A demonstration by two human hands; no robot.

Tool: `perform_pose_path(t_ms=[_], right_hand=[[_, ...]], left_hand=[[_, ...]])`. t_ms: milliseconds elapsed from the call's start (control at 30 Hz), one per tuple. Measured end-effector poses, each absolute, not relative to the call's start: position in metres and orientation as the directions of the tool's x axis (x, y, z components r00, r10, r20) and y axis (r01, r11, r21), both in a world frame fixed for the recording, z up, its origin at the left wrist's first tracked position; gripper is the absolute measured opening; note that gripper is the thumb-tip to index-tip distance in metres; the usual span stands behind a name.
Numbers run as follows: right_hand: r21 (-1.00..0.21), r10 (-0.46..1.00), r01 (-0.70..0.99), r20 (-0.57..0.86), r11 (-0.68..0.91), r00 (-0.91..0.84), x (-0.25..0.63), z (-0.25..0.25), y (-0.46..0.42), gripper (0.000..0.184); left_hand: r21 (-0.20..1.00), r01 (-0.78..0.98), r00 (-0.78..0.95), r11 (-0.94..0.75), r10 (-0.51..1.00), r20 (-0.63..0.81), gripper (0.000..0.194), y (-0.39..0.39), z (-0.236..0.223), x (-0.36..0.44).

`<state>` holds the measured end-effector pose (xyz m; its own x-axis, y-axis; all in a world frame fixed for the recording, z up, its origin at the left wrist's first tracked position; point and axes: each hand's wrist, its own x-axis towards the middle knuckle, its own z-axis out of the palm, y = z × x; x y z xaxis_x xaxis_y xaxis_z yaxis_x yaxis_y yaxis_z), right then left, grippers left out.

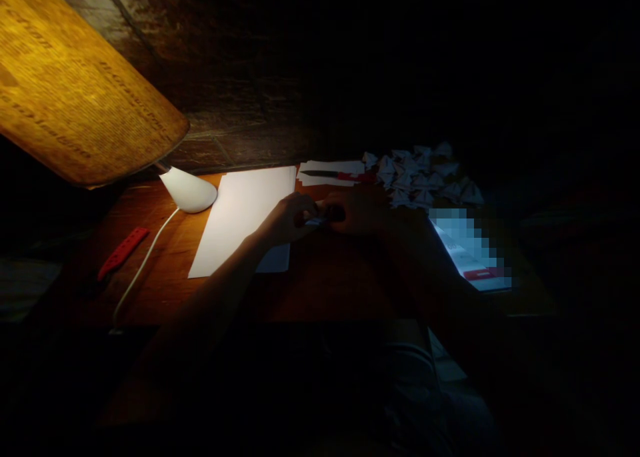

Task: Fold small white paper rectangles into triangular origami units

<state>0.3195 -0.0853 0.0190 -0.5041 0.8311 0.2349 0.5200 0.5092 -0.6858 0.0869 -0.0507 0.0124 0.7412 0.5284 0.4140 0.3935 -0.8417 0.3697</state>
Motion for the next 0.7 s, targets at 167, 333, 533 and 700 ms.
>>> perform_pose_path(t_ms=[167,333,533,700], right_hand=[[-0.671,0.828,0.536,0.221,0.513,-0.515,0.319,0.02,-0.086,0.017],[-0.646,0.84,0.579,0.194,0.498,-0.507,0.319,0.023,-0.089,0.017],[-0.483,0.895,0.754,0.21,0.446,-0.394,0.32,0.031,-0.095,0.016],[-0.626,0.974,0.748,0.116,0.223,-0.194,0.318,0.032,-0.095,0.005]], left_hand=[[0.401,0.374,0.736,-0.836,0.531,0.421,0.015,-0.052,0.011,0.087],[0.404,0.367,0.74,-0.838,0.526,0.419,0.016,-0.053,0.011,0.087],[0.291,0.456,0.727,-0.841,0.54,0.423,0.008,-0.052,0.009,0.088],[0.283,0.473,0.727,-0.834,0.552,0.408,0.014,-0.053,0.008,0.088]])
